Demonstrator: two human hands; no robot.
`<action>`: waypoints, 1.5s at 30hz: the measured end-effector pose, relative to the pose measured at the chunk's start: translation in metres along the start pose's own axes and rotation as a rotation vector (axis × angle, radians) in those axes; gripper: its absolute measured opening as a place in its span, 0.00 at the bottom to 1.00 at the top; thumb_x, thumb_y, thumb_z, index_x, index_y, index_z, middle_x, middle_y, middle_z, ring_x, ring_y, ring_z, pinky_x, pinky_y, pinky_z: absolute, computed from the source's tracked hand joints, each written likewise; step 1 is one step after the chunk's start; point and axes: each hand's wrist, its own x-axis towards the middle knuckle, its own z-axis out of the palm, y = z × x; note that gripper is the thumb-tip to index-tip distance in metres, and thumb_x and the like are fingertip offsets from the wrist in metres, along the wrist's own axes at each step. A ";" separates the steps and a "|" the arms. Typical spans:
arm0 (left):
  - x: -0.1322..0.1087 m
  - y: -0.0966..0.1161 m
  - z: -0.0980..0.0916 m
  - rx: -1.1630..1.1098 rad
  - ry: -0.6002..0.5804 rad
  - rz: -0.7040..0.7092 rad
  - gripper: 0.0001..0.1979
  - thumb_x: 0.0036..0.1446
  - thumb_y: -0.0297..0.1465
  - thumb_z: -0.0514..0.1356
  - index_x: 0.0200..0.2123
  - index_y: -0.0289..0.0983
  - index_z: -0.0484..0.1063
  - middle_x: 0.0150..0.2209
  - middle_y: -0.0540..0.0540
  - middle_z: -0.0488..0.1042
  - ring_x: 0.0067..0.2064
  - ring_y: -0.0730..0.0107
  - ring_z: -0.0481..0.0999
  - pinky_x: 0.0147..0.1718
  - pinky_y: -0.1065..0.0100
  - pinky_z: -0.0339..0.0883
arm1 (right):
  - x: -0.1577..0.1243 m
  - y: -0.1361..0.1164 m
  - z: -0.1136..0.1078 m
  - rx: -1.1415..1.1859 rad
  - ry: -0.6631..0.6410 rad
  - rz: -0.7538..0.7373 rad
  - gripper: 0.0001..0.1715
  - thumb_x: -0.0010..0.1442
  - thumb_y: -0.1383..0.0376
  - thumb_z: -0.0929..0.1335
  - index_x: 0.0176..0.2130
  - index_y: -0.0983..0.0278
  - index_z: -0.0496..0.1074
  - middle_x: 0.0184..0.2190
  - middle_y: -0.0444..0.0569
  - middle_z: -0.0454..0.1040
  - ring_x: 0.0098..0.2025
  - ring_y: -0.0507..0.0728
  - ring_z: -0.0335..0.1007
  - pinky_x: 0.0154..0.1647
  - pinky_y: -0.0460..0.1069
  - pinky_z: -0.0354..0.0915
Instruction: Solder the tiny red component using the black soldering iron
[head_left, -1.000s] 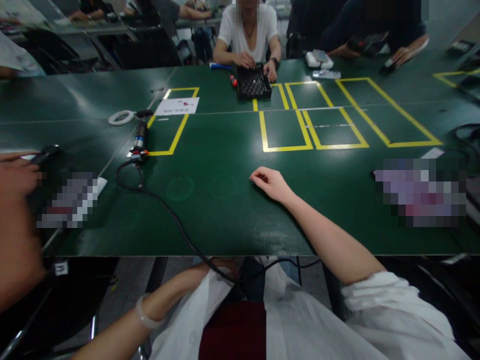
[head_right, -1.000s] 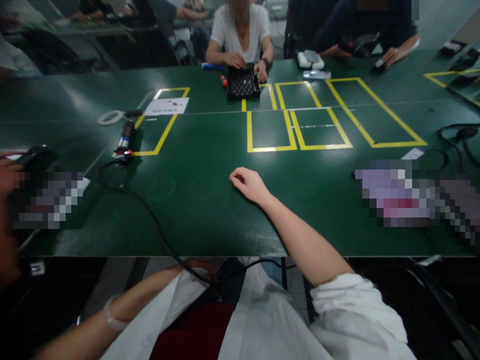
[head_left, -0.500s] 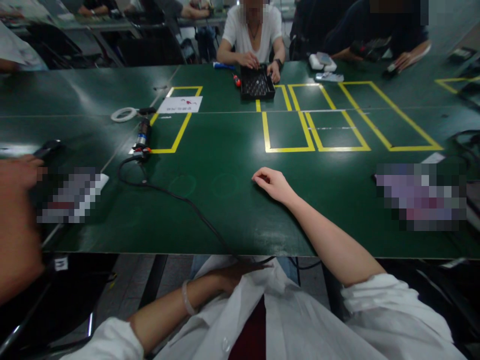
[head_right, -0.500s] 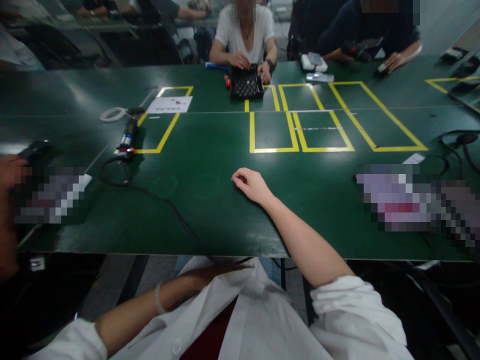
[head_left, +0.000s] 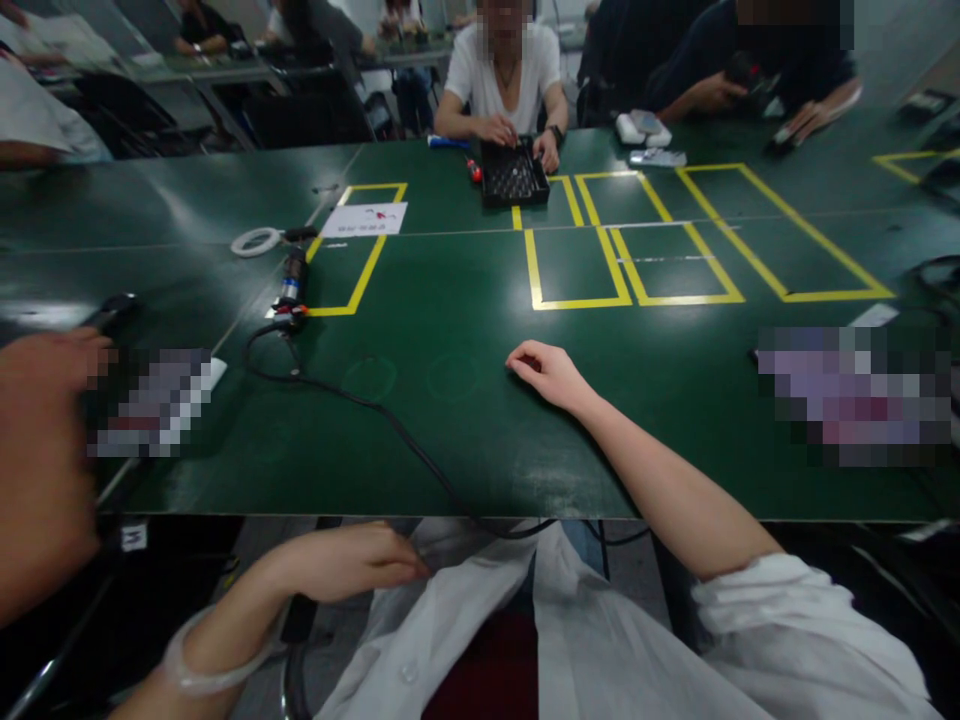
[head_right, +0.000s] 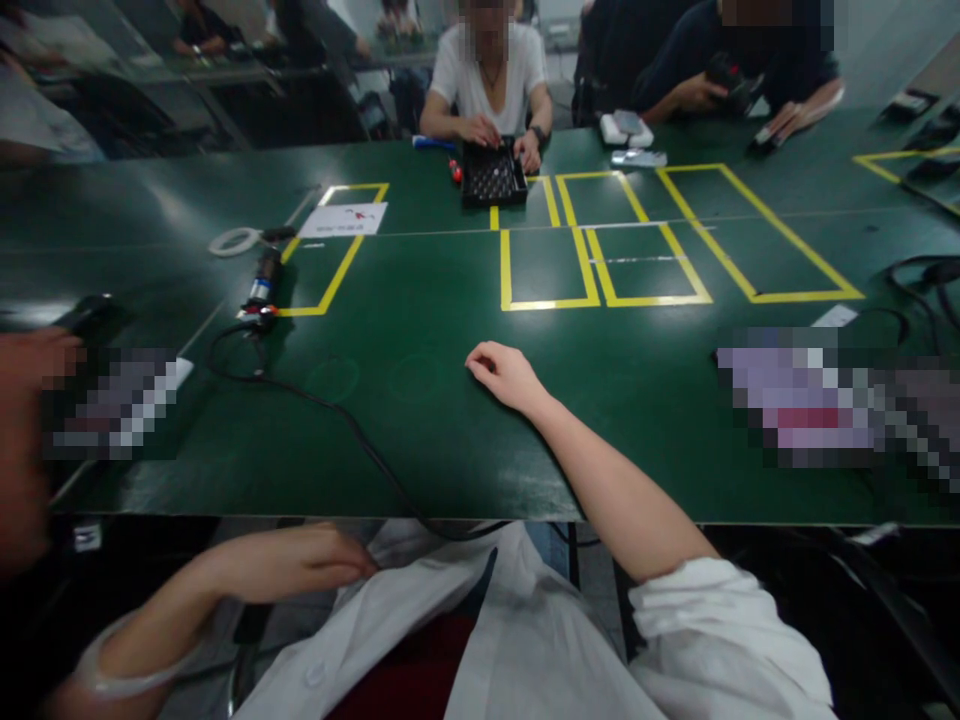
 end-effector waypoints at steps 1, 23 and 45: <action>-0.011 0.012 -0.009 -0.041 -0.049 -0.013 0.24 0.69 0.44 0.48 0.53 0.43 0.78 0.49 0.46 0.80 0.49 0.63 0.79 0.51 0.69 0.69 | 0.000 0.000 0.000 0.001 -0.002 -0.002 0.09 0.63 0.64 0.65 0.35 0.64 0.75 0.31 0.47 0.75 0.30 0.52 0.65 0.34 0.48 0.60; -0.026 -0.107 -0.258 0.507 1.383 -1.036 0.28 0.65 0.45 0.53 0.60 0.31 0.58 0.56 0.34 0.67 0.49 0.55 0.68 0.46 0.61 0.60 | 0.002 -0.001 -0.001 0.021 -0.011 0.006 0.09 0.63 0.64 0.66 0.34 0.65 0.75 0.30 0.46 0.74 0.30 0.52 0.65 0.34 0.47 0.60; 0.140 0.036 -0.163 -0.262 0.733 0.351 0.33 0.64 0.40 0.57 0.67 0.30 0.60 0.31 0.48 0.72 0.32 0.72 0.71 0.36 0.68 0.66 | 0.001 0.003 0.004 0.542 -0.051 0.075 0.17 0.59 0.59 0.70 0.47 0.63 0.68 0.33 0.47 0.77 0.31 0.53 0.72 0.35 0.49 0.68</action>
